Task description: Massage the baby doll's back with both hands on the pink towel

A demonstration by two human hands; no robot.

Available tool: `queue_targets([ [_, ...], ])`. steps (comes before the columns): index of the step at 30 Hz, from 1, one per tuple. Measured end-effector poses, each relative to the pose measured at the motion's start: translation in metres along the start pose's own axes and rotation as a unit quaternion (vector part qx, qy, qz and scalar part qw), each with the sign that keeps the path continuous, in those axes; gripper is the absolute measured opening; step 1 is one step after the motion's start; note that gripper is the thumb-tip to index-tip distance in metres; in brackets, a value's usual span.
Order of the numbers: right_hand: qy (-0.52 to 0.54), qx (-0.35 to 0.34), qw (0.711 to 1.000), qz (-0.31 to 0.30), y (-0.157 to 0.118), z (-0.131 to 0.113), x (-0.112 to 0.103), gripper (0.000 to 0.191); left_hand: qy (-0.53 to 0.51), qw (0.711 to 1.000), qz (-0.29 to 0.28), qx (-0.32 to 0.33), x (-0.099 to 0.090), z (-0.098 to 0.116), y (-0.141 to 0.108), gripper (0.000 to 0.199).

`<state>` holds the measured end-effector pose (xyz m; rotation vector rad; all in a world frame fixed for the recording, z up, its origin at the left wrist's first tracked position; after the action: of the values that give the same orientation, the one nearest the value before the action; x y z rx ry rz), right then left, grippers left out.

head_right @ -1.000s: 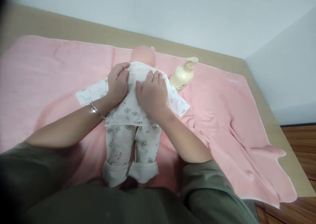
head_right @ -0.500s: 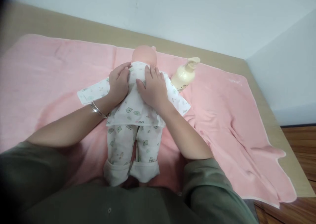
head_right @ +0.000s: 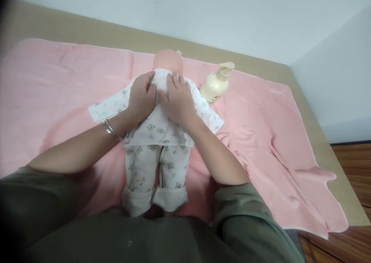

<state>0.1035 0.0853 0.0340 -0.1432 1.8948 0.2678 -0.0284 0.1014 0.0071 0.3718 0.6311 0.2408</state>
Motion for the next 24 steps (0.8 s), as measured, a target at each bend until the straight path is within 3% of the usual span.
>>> queue_targets([
  [4,0.007,0.045,0.999,0.005,0.016,0.021,-0.004,0.069,0.069,0.995,-0.045,0.049,0.004,0.021,-0.019,0.055],
  [7,-0.008,0.047,0.999,0.014,0.010,0.017,-0.005,0.066,0.097,0.991,-0.080,0.052,0.005,0.031,-0.028,0.059],
  [13,-0.033,-0.003,0.998,0.059,-0.033,-0.021,0.002,0.063,0.094,0.993,-0.071,0.003,0.006,0.002,0.005,0.051],
  [16,-0.018,-0.037,0.998,0.050,-0.039,-0.030,0.006,0.063,0.090,0.994,-0.059,0.010,0.007,-0.007,0.014,0.044],
  [24,0.021,0.024,0.999,0.004,0.022,0.019,-0.004,0.064,0.138,0.982,-0.102,0.081,0.005,0.033,-0.028,0.063],
])
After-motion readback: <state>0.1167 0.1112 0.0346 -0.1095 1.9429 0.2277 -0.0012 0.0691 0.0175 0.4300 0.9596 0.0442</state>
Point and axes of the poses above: each hand's wrist, its own y-axis towards the middle knuckle, its own x-axis out of the palm, z = x × y, the point moved 5 cm from there along y, towards the middle knuckle, and after that the axes turned 5 degrees about z, right-handed, at the moved point
